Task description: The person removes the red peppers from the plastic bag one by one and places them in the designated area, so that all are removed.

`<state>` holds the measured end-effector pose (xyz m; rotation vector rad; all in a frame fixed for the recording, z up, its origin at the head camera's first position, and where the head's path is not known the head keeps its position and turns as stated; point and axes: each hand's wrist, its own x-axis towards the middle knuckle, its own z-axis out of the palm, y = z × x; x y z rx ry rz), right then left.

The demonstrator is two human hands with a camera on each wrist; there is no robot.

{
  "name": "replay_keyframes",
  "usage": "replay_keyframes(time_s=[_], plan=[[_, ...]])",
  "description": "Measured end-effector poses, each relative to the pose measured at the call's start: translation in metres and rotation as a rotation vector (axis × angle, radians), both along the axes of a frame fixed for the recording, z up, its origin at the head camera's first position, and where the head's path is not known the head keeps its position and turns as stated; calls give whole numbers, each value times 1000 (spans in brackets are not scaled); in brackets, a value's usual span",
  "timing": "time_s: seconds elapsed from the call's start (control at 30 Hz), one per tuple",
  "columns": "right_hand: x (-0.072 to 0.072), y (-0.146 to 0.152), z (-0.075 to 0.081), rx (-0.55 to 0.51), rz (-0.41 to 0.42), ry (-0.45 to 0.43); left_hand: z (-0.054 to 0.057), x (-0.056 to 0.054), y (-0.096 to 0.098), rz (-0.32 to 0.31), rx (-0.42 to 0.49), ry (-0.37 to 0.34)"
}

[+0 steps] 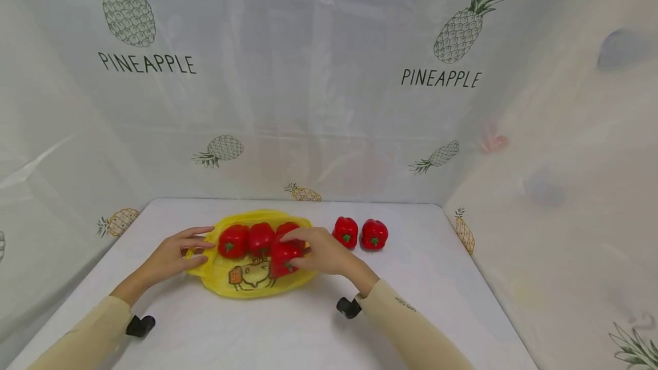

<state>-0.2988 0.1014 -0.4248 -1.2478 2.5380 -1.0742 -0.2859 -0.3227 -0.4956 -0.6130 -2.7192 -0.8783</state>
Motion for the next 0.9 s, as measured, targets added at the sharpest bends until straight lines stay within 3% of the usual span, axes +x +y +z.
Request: replay_keyframes(time_s=[0.47,0.63,0.9], plan=[[-6,77,21,30,-117,123,3,1,3,4,1,-9],[-8,108,26,10,-155,128,4,1,5,8,7,-30],[-19,159,32,10,-234,182,3,3,3,14,8,-31]])
